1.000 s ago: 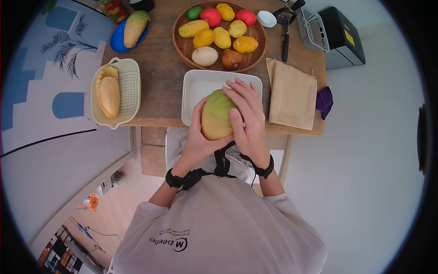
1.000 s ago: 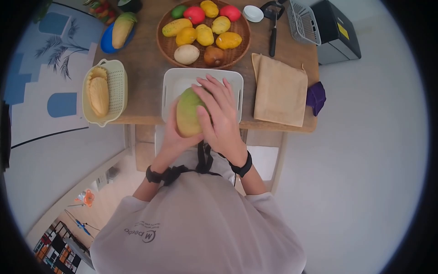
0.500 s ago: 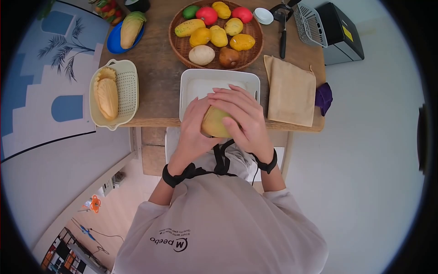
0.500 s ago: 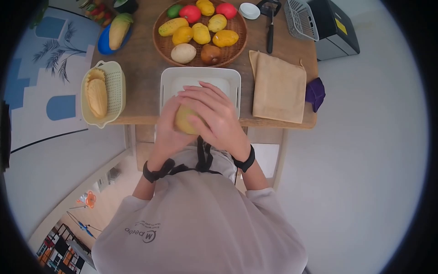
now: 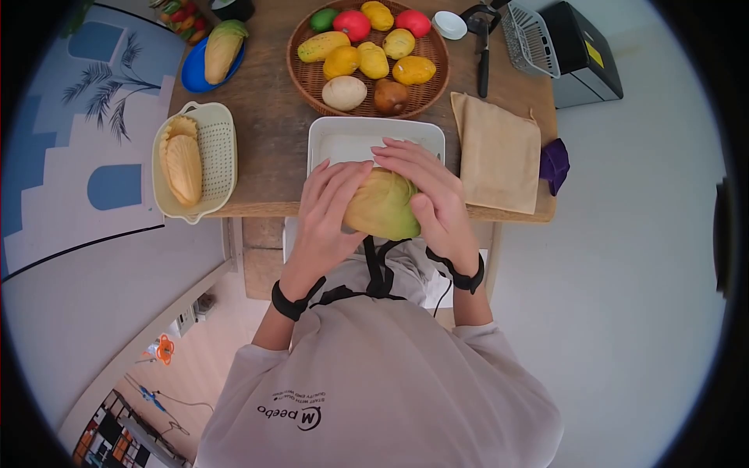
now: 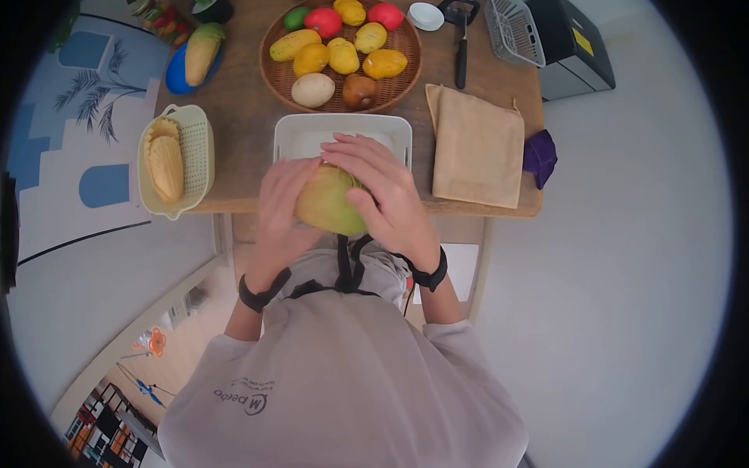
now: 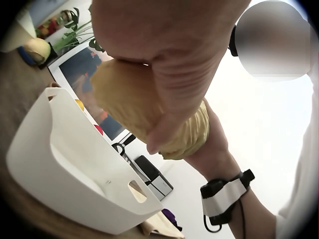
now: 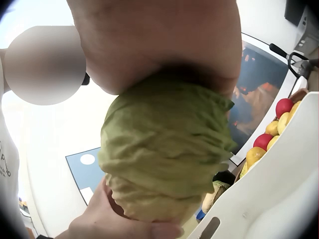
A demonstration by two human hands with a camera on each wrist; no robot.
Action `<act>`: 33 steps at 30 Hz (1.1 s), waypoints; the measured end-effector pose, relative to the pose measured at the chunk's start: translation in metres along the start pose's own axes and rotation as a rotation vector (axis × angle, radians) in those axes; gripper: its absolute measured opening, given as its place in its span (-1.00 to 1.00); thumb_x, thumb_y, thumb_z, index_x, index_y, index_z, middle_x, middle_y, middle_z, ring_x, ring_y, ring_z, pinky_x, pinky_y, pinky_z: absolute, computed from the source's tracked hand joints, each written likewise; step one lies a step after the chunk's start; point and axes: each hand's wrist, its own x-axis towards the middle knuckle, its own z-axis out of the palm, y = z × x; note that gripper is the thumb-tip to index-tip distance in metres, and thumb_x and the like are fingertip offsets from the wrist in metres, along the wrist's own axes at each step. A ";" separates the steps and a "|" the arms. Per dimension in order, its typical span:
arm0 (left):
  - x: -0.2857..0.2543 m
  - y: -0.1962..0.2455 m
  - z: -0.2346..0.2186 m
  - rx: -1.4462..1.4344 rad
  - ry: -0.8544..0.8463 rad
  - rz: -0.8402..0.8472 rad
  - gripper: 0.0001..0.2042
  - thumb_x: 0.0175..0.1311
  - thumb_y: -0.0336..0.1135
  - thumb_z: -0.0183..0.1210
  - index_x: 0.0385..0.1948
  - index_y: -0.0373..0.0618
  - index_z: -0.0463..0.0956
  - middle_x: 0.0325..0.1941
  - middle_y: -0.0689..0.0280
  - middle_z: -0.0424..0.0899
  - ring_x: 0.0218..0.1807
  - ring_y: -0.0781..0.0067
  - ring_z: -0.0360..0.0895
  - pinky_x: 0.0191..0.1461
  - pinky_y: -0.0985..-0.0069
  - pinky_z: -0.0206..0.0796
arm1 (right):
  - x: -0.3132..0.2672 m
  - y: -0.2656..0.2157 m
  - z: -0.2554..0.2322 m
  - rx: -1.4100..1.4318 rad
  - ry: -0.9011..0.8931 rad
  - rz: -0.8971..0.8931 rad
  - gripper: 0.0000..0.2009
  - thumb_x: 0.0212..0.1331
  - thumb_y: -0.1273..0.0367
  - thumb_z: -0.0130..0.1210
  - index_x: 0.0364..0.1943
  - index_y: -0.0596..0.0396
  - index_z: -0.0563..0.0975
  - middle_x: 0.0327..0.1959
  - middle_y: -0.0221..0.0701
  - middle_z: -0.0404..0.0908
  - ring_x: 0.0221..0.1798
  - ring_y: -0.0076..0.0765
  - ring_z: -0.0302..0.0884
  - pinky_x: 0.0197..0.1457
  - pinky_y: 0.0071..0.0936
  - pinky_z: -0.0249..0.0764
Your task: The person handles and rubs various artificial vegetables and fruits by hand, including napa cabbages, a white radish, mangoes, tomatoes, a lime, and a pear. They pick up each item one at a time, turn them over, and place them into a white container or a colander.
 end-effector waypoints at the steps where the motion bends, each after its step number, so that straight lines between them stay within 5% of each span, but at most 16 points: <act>1: -0.001 0.000 0.000 -0.002 0.005 -0.001 -0.15 -0.20 -0.54 0.55 0.37 -0.15 0.53 0.35 0.13 0.63 0.39 -0.02 0.53 0.60 -0.10 0.27 | 0.002 -0.007 0.000 -0.063 -0.020 -0.043 -0.55 0.45 0.19 0.08 0.21 0.26 0.65 0.28 -0.05 0.69 0.44 0.24 0.56 0.60 0.12 0.35; 3: -0.003 -0.002 0.003 -0.011 0.016 0.002 -0.16 -0.19 -0.54 0.54 0.36 -0.17 0.51 0.36 0.14 0.64 0.39 0.00 0.53 0.60 -0.10 0.26 | 0.004 -0.022 0.000 -0.196 -0.057 -0.128 -0.55 0.46 0.18 0.07 0.20 0.25 0.65 0.30 -0.06 0.68 0.45 0.25 0.54 0.61 0.13 0.33; 9: 0.000 0.001 0.002 0.023 -0.008 0.000 -0.14 -0.22 -0.53 0.57 0.35 -0.18 0.50 0.35 0.13 0.64 0.39 -0.03 0.53 0.59 -0.05 0.28 | -0.007 -0.004 0.003 0.022 0.033 0.081 -0.54 0.45 0.16 0.08 0.19 0.27 0.65 0.31 -0.02 0.67 0.45 0.24 0.54 0.59 0.14 0.37; 12: -0.008 -0.001 0.009 -0.072 0.037 -0.033 -0.13 -0.24 -0.52 0.58 0.35 -0.18 0.51 0.35 0.13 0.65 0.37 -0.06 0.53 0.56 0.03 0.32 | -0.005 -0.014 0.004 -0.099 -0.016 -0.096 -0.47 0.53 0.07 0.02 0.20 0.30 0.64 0.31 0.00 0.67 0.46 0.27 0.54 0.56 0.10 0.40; 18: -0.006 0.001 0.013 -0.123 0.047 -0.077 -0.13 -0.22 -0.49 0.62 0.35 -0.18 0.50 0.37 0.10 0.62 0.36 -0.09 0.53 0.46 0.10 0.40 | -0.011 -0.001 0.009 0.084 0.116 0.053 -0.37 0.64 -0.05 -0.13 0.20 0.33 0.63 0.33 -0.01 0.66 0.48 0.30 0.51 0.56 0.07 0.39; 21: -0.012 0.007 0.018 -0.330 0.020 -0.260 -0.12 -0.17 -0.45 0.66 0.36 -0.18 0.47 0.37 0.08 0.61 0.37 -0.06 0.53 0.45 0.12 0.42 | -0.008 -0.017 0.005 -0.034 0.063 -0.087 -0.39 0.64 -0.03 -0.12 0.21 0.31 0.64 0.34 -0.01 0.66 0.50 0.31 0.50 0.57 0.07 0.38; 27: -0.013 0.007 0.021 -0.335 -0.017 -0.319 -0.11 -0.13 -0.42 0.67 0.39 -0.16 0.45 0.36 0.08 0.60 0.37 -0.02 0.54 0.45 0.18 0.42 | -0.014 -0.007 0.011 0.022 0.109 0.097 -0.45 0.64 0.05 -0.11 0.19 0.32 0.65 0.33 -0.02 0.67 0.49 0.27 0.52 0.56 0.04 0.40; 30: -0.016 0.006 0.019 -0.477 -0.065 -0.370 -0.10 -0.12 -0.42 0.66 0.41 -0.15 0.42 0.36 0.09 0.58 0.39 0.01 0.55 0.46 0.19 0.42 | -0.014 -0.014 0.006 -0.100 0.029 -0.079 -0.48 0.64 0.08 -0.10 0.20 0.31 0.65 0.33 -0.03 0.68 0.48 0.26 0.53 0.56 -0.02 0.41; 33: -0.022 0.003 0.024 -0.430 -0.071 -0.371 -0.08 -0.12 -0.41 0.66 0.43 -0.15 0.39 0.39 0.11 0.56 0.41 0.07 0.56 0.48 0.22 0.42 | -0.018 0.004 0.011 0.240 0.113 0.143 -0.48 0.62 0.07 -0.08 0.21 0.28 0.65 0.30 -0.04 0.70 0.47 0.26 0.55 0.56 0.00 0.42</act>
